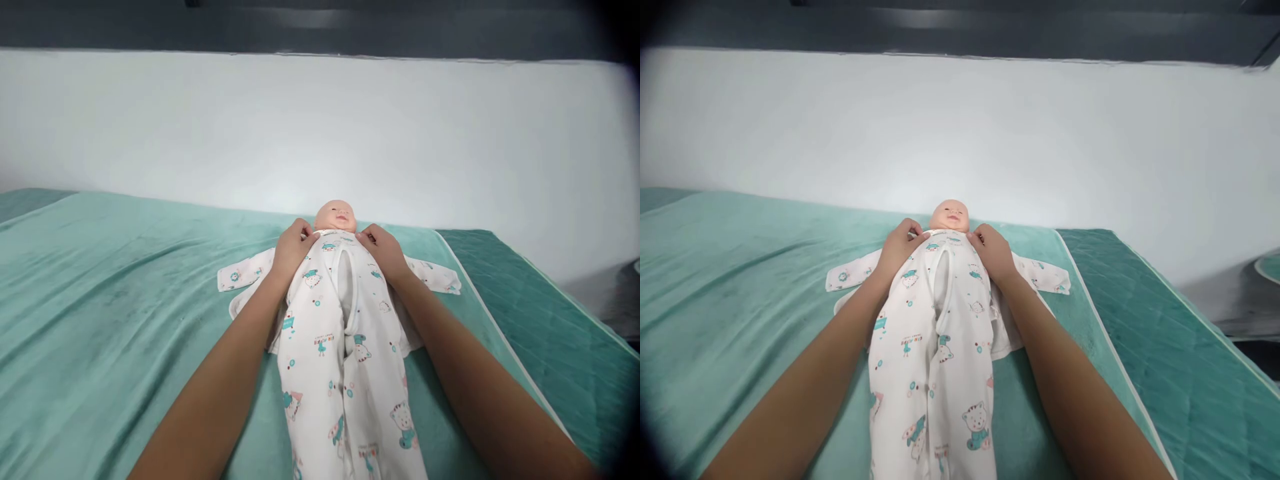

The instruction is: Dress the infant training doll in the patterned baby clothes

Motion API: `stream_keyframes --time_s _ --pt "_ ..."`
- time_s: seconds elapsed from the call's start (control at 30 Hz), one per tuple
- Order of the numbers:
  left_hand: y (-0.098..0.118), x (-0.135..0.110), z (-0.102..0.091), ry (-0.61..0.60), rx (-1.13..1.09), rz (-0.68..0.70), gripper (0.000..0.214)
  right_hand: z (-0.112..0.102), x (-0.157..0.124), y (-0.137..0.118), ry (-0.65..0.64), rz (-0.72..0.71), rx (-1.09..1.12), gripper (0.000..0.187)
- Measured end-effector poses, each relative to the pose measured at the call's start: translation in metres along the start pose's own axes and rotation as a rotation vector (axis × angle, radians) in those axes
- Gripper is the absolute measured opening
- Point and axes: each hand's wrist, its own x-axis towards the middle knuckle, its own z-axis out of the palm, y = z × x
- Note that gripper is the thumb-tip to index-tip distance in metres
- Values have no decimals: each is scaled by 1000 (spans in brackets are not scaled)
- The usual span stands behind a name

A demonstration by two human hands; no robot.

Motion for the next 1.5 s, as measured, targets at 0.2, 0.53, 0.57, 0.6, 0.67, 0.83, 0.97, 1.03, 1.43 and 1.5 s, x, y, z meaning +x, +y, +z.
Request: stream_keyframes --time_s 0.2,0.53,0.57,0.6,0.67,0.83,0.97,1.03,1.43,1.5 --pt "-10 -16 -4 33 -4 182 23 -2 -21 1 14 -154 158 27" --pt "-26 -110 -25 51 397 266 42 -19 -135 -22 239 -120 278 33" --pt "-25 -120 -26 60 403 257 41 -22 -149 -31 256 -128 281 31" --pt "-22 -129 -27 74 403 247 40 -26 -161 -40 271 -139 279 29" --pt "-18 -145 -29 115 396 230 38 -33 -177 -61 295 -161 264 24" --pt "-8 -184 -34 194 313 200 32 -39 -166 -105 214 -160 113 20" --pt "1 -223 -41 235 51 97 24 -25 -126 -123 71 10 -98 17" --pt "6 -243 -43 207 -153 1 20 -18 -110 -128 17 89 -146 18" --pt "71 -300 -48 -185 60 66 28 -24 -103 -135 -167 1 -186 13" --pt "78 -301 -51 -226 128 66 17 -34 -101 -126 -155 -7 -158 14"
